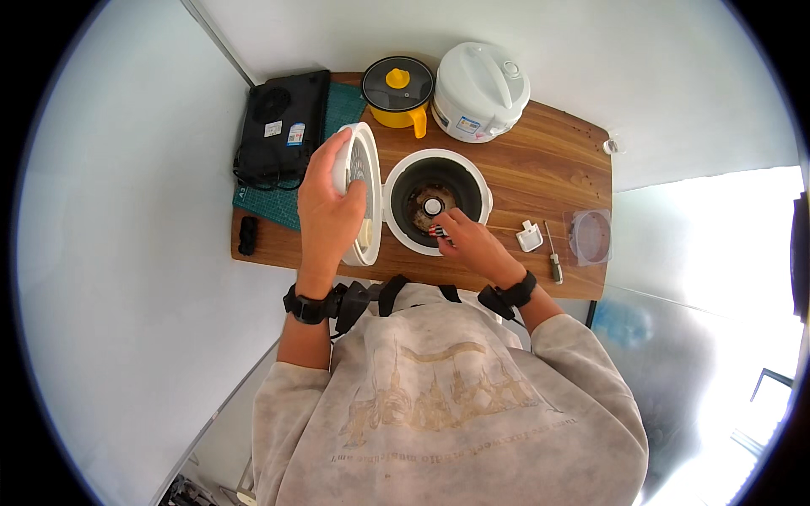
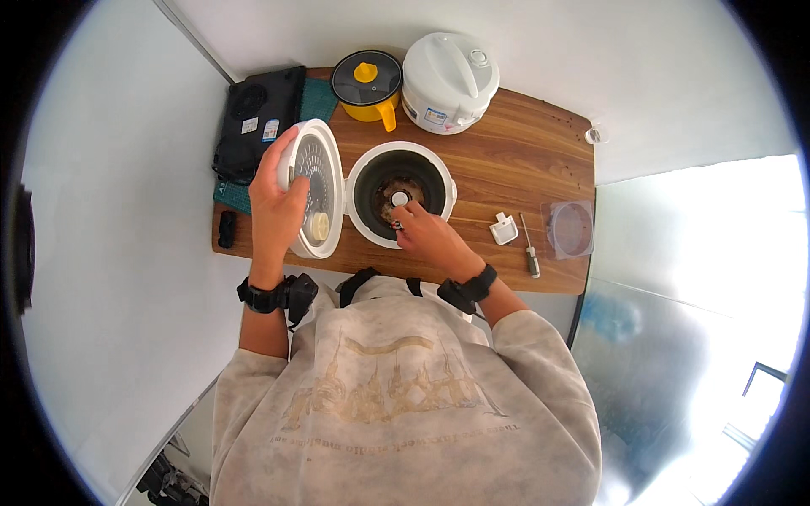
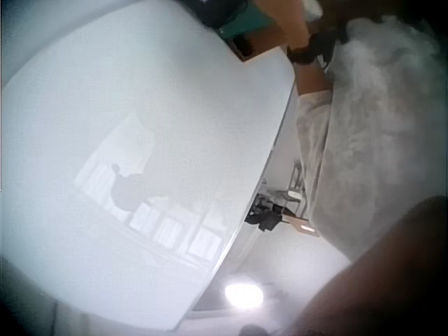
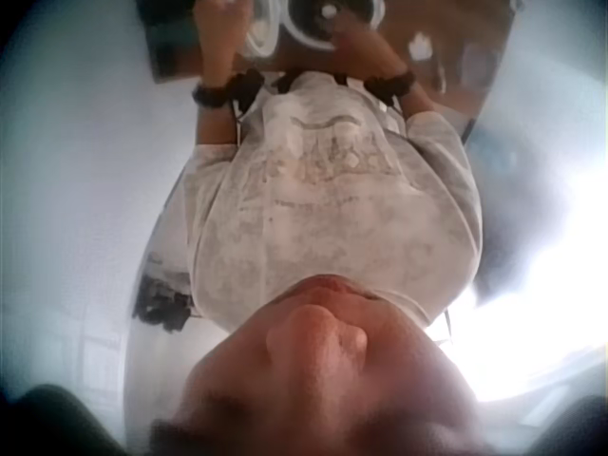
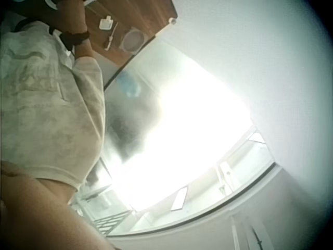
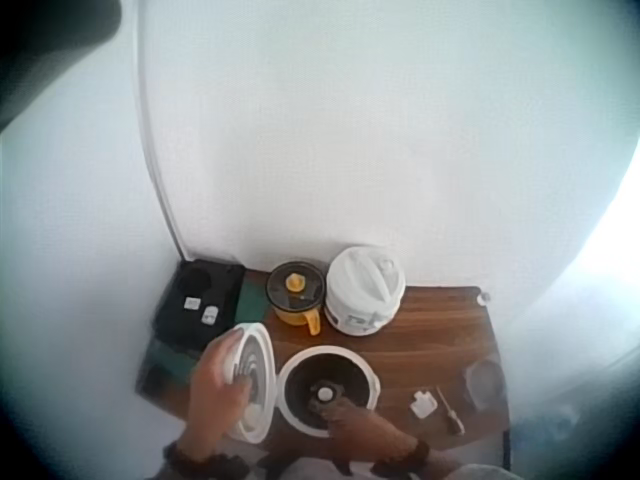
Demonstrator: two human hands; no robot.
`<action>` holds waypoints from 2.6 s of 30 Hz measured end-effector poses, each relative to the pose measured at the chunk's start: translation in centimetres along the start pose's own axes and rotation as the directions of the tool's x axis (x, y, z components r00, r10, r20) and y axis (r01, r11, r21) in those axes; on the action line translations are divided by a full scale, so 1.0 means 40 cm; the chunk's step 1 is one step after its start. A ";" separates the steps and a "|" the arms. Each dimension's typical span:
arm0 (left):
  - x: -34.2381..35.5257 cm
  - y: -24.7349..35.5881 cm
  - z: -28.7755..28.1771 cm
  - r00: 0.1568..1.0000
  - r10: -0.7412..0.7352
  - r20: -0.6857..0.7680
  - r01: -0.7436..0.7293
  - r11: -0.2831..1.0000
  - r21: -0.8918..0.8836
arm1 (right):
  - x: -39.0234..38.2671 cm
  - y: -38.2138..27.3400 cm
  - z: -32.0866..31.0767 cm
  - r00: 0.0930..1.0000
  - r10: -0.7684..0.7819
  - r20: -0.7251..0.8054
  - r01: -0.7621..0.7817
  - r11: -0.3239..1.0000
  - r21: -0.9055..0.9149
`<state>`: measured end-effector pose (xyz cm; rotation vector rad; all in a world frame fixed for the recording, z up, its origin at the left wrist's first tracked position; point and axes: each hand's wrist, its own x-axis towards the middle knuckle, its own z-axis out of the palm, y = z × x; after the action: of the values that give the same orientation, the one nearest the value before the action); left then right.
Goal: The person uses a screwdriver to remove screws from the side of a white rice cooker, opens the lid, and manipulates the internal heating element. They then close the lid and reinsert the screws to reassemble the unit.
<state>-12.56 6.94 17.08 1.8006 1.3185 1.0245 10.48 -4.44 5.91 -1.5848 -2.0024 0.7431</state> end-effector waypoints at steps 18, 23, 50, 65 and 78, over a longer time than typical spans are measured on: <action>-0.004 -0.008 0.004 0.998 0.051 -0.021 -0.051 0.999 0.011 | 0.062 -0.040 -0.035 0.956 -0.184 0.230 0.237 0.944 -0.229; -0.003 -0.006 0.004 0.998 0.059 -0.026 -0.058 0.998 0.030 | 0.079 -0.052 -0.026 0.969 -0.156 0.193 0.215 0.918 -0.333; -0.002 -0.009 -0.002 0.998 0.041 -0.038 -0.040 0.999 0.011 | 0.142 -0.082 -0.020 0.974 -0.093 0.205 0.174 0.887 -0.427; -0.002 -0.008 -0.005 0.999 0.018 -0.030 -0.018 1.000 0.022 | 0.151 -0.088 -0.049 0.880 0.219 0.421 0.039 0.851 -0.524; 0.001 -0.012 -0.008 0.999 0.037 -0.033 -0.036 0.999 0.004 | 0.090 -0.087 -0.057 0.947 -0.207 0.245 0.253 0.952 -0.173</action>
<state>-13.07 7.14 16.82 1.8238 1.3124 1.0764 8.72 -1.28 10.06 -1.3866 -2.4475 0.6684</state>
